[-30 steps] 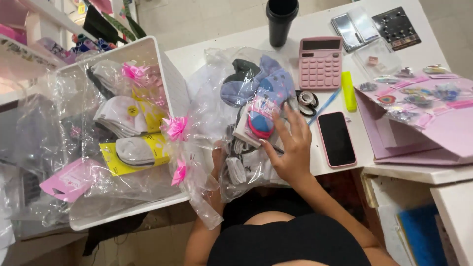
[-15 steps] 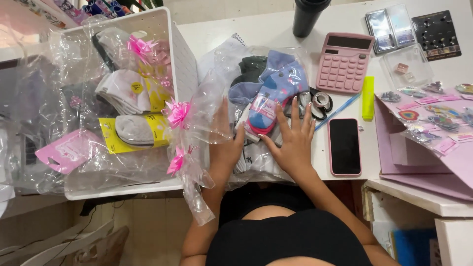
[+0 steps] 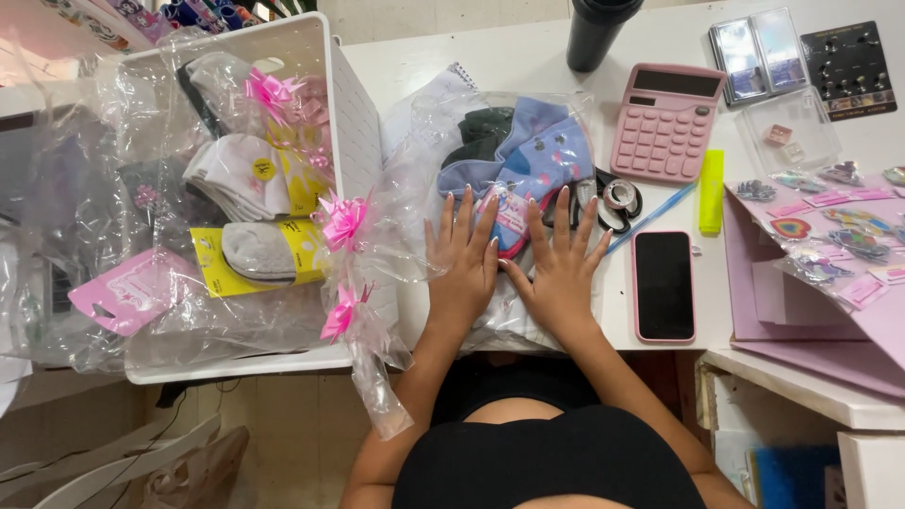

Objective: Organizing and sorting various gift items like socks and accessories on a shop counter, followed by wiping a surface.

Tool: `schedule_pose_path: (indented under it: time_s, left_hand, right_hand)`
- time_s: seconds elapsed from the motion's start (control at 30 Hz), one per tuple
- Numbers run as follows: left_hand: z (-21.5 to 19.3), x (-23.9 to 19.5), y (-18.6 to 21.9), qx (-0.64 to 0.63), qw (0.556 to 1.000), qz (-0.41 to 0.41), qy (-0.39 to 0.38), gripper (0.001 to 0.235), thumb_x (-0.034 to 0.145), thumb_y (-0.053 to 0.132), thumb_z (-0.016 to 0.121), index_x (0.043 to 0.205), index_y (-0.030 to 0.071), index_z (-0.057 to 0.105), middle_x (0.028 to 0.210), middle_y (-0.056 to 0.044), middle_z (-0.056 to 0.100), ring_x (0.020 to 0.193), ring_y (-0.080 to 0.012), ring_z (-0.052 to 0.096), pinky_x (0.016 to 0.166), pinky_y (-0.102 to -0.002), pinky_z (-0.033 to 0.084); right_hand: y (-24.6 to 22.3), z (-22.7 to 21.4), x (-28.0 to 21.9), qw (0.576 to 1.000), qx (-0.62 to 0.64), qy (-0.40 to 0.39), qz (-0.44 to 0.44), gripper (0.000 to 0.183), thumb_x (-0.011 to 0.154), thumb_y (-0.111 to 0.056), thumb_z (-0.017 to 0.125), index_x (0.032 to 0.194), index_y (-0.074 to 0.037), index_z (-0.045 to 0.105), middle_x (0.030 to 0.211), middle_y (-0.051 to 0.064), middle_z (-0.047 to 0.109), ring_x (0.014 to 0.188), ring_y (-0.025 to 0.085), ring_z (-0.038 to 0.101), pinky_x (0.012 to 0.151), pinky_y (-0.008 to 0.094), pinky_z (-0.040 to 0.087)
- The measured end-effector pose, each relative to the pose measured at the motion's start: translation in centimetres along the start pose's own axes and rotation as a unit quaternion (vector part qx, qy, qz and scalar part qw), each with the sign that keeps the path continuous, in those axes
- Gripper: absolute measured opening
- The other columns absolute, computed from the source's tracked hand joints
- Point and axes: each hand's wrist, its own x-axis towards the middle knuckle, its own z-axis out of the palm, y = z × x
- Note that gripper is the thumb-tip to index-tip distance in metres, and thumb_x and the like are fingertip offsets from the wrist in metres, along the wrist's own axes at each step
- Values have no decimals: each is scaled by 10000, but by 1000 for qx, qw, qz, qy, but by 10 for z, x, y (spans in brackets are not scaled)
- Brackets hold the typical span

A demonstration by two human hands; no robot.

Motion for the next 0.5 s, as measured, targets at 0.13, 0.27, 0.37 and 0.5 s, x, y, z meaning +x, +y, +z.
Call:
schedule_pose_path:
  time_s: [0.13,0.27,0.37,0.5]
  left_hand:
    - [0,0,1,-3,1000,-6,-1,533,1097,323,367,1627,273,355,1670,-156,347,1555,-433,272,1168,-719,212]
    - [-11,2,8,48,999,11,8,541,1064,304,453,1595,214,405,1619,-200,406,1527,-438,328,1151,-699,269]
    - [-43,1,33,92,995,37,30,533,1029,250,523,1550,150,474,1583,-242,443,1511,-445,360,1154,-654,306]
    - [-94,-1,67,145,971,112,154,488,981,47,541,1461,120,591,1511,-221,553,1447,-391,498,1175,-533,386]
  right_hand:
    - [-1,-3,1,1000,7,-5,1,884,962,-677,530,1672,-283,181,1745,158,13,1538,518,-121,1085,831,-17]
    - [-6,-17,4,1000,9,1,-14,884,944,-638,591,1653,-228,258,1732,184,74,1542,519,-60,1050,857,20]
    - [-19,-34,7,999,24,11,-46,862,927,-542,653,1635,-182,318,1724,195,128,1555,503,7,1063,825,39]
    - [-56,-68,13,982,117,32,-145,859,901,-230,673,1655,-128,275,1740,163,134,1591,438,29,1136,745,36]
